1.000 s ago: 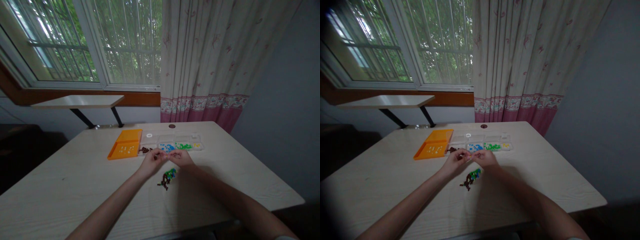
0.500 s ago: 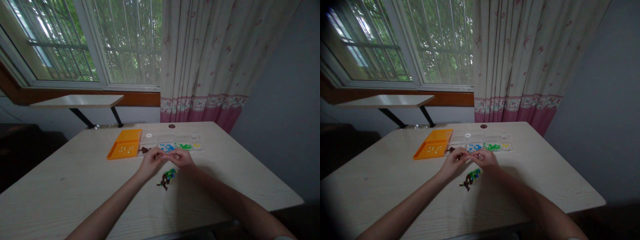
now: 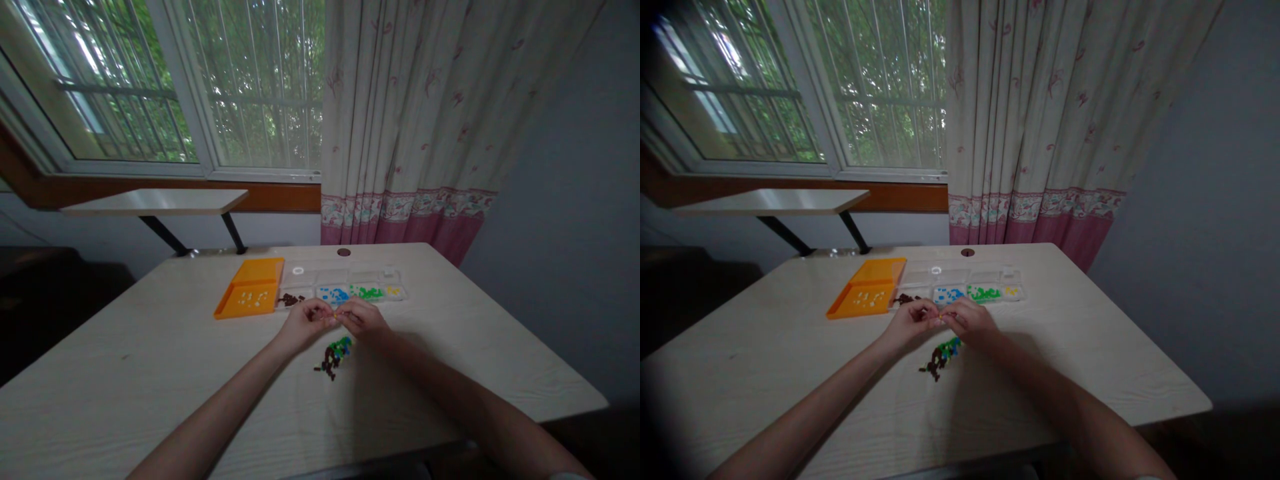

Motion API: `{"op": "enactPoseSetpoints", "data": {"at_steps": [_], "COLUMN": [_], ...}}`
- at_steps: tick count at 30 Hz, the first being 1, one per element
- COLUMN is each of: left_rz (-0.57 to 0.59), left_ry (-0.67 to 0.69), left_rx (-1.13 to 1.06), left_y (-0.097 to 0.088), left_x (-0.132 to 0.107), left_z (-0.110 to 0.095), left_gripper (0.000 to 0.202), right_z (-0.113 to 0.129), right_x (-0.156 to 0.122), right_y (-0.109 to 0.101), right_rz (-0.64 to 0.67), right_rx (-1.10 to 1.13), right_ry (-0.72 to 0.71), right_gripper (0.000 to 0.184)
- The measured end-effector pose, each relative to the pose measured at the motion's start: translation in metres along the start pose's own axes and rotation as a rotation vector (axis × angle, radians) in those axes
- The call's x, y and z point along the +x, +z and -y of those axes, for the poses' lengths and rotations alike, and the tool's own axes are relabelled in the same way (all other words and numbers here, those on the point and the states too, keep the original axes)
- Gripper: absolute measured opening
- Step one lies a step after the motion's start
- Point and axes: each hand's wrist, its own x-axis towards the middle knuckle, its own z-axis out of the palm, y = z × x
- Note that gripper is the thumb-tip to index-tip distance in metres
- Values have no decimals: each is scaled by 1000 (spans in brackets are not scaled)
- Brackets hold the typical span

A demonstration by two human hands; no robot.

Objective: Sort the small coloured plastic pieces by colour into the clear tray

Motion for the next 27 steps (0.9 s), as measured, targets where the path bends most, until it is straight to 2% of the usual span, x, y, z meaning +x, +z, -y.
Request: {"op": "enactPoseSetpoints", "data": {"at_steps": [2,5,7,10,14,20,24,27], "left_rz": [52,196,282,337,341,287,255,274], "left_ry": [55,186,260,307,316,302,255,252], "left_rx": [112,364,501,654,758,829,879,894], "left_y": [0,1,2,3,1,-5,-6,-7], "left_x": [-1,-2,-4,-5,-7,-9,-10,-10], "left_z": [1,-1,-4,-4,-2,-4,-2,-1], "left_gripper": [28,18,22,28,30,24,18,16], "right_z": [-2,-9,-13,-15,-14,-14,-28,-53], "right_x": [1,3,4,4,4,5,9,8], "right_y": [-6,-15,-19,-23,-24,-29,-57,-86], "right_rz": [-3,-12,-25,-55,-71,-43,109,227], "right_rx": [-75,-174,-192,-168,-162,-202,-290,-432], "right_ry": [-35,-48,-50,-62,-57,-69,22,196], "right_gripper": [20,19,19,18,17,17,19,19]}}
